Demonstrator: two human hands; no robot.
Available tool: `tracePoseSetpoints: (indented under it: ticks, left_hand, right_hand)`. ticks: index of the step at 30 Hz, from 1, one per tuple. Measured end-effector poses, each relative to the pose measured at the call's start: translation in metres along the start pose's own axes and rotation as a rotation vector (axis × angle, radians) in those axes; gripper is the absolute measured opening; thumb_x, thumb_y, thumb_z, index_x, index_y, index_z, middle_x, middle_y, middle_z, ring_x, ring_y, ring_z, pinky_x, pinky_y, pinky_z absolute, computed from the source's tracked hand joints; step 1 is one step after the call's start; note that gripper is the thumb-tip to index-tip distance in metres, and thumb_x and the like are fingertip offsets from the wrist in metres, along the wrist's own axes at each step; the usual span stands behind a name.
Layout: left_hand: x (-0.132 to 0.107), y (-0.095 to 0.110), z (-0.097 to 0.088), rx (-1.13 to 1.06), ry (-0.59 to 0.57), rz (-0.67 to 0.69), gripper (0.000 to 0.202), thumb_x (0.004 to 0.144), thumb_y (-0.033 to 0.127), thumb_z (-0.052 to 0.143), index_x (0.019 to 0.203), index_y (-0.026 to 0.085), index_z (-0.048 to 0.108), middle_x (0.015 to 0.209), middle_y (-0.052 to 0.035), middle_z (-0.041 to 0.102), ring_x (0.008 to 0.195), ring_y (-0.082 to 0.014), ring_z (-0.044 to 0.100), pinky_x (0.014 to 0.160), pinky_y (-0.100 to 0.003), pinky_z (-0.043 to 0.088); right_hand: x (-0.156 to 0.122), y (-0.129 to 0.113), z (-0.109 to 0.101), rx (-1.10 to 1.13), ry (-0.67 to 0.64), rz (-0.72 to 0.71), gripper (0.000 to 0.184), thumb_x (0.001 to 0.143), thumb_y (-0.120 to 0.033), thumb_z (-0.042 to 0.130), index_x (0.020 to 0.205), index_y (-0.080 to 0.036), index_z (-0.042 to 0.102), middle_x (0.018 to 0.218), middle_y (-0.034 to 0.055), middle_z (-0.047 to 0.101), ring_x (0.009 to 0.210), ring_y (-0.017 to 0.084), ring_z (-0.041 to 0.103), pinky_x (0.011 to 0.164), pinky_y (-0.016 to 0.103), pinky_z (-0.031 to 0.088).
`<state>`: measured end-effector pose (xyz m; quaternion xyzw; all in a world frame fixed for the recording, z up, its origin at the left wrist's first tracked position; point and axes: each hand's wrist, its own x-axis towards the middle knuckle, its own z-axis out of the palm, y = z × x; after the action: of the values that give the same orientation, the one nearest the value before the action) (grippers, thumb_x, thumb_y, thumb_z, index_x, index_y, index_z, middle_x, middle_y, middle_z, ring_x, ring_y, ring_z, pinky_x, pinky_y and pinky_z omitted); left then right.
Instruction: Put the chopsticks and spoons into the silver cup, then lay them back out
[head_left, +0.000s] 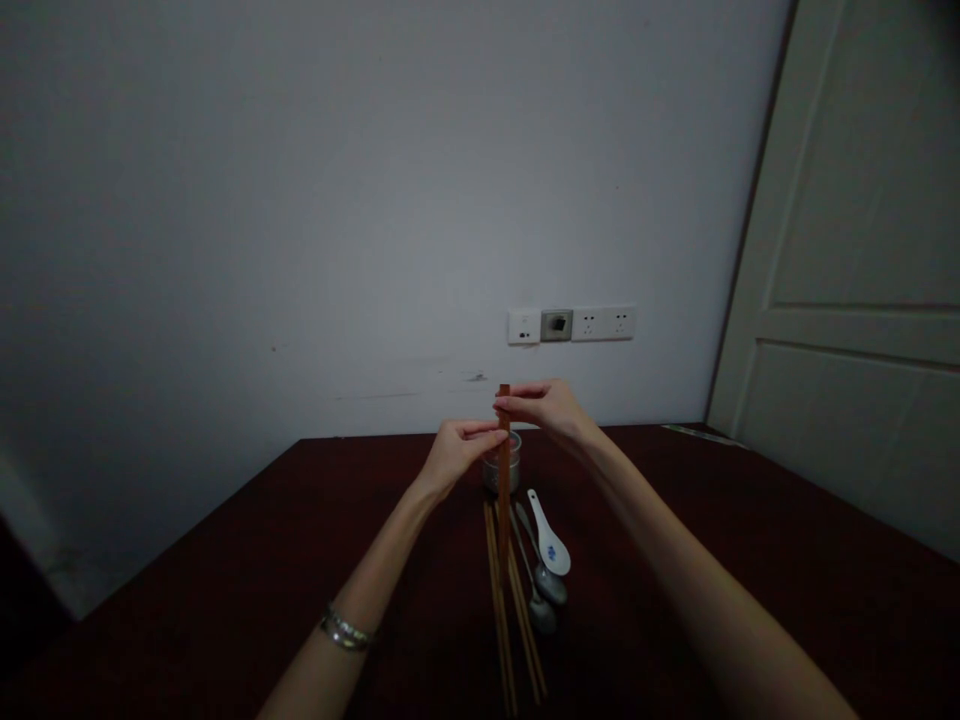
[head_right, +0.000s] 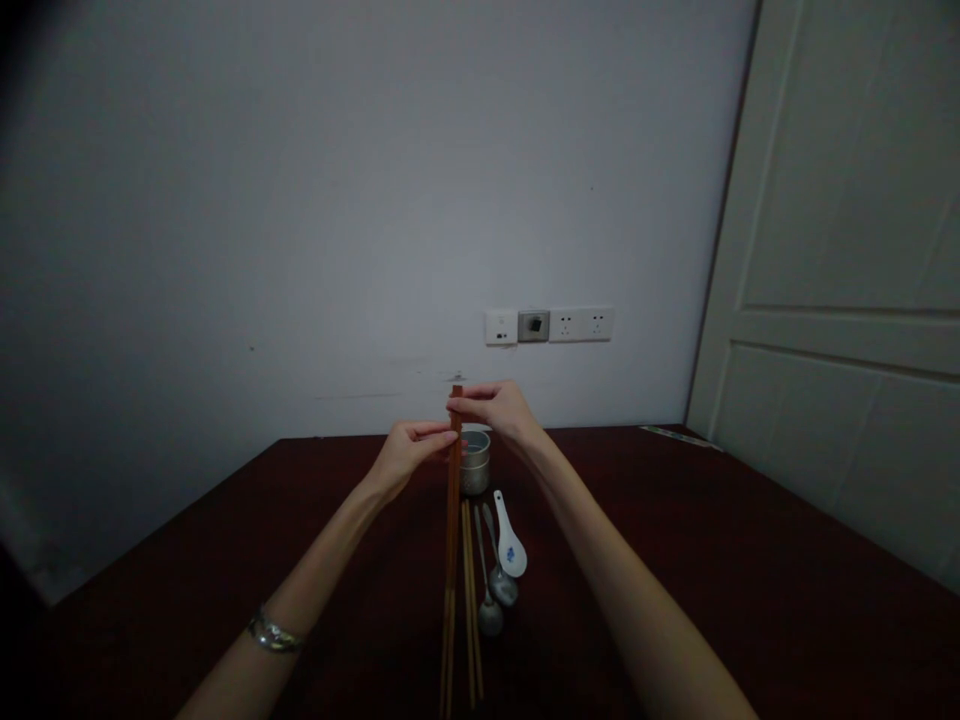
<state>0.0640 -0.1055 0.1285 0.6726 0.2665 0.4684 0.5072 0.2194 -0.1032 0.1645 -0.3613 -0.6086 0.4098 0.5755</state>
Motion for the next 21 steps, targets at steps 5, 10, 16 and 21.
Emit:
tracePoseSetpoints:
  ticks: [5, 10, 16, 21]
  left_hand:
    - [0.013, -0.019, -0.038, -0.069, 0.142, -0.082, 0.034, 0.067, 0.032, 0.063, 0.090, 0.006, 0.062, 0.085, -0.0149, 0.066, 0.074, -0.0190, 0.063, 0.071, -0.030, 0.050]
    - [0.025, -0.071, -0.082, -0.103, 0.332, -0.242, 0.027, 0.070, 0.030, 0.060, 0.081, 0.006, 0.061, 0.078, -0.0154, 0.067, 0.068, -0.0192, 0.064, 0.064, -0.028, 0.051]
    - [0.024, -0.119, -0.106, -0.120, 0.438, -0.348, 0.024, 0.072, 0.029, 0.058, 0.079, 0.005, 0.059, 0.070, -0.0142, 0.066, 0.063, -0.0188, 0.064, 0.061, -0.026, 0.051]
    - [0.022, -0.141, -0.113, -0.124, 0.462, -0.409, 0.024, 0.074, 0.029, 0.056, 0.077, 0.005, 0.059, 0.066, -0.0144, 0.066, 0.060, -0.0184, 0.064, 0.057, -0.025, 0.051]
  right_hand:
    - [0.036, -0.014, -0.009, 0.068, 0.022, -0.065, 0.020, 0.053, -0.022, 0.072, 0.068, -0.010, 0.067, 0.071, 0.0076, 0.066, 0.065, 0.015, 0.061, 0.074, 0.034, 0.050]
    - [0.084, -0.029, -0.029, 0.089, 0.109, -0.150, 0.015, 0.055, -0.016, 0.072, 0.065, -0.008, 0.066, 0.068, 0.0072, 0.065, 0.063, 0.014, 0.061, 0.074, 0.032, 0.051]
    - [0.133, -0.024, -0.043, 0.049, 0.192, -0.178, 0.011, 0.058, -0.012, 0.069, 0.067, -0.009, 0.065, 0.066, 0.0058, 0.065, 0.062, 0.013, 0.061, 0.070, 0.030, 0.052]
    - [0.154, 0.001, -0.040, 0.031, 0.167, -0.127, 0.011, 0.056, -0.012, 0.070, 0.066, -0.008, 0.065, 0.065, 0.0053, 0.065, 0.060, 0.013, 0.061, 0.068, 0.029, 0.053]
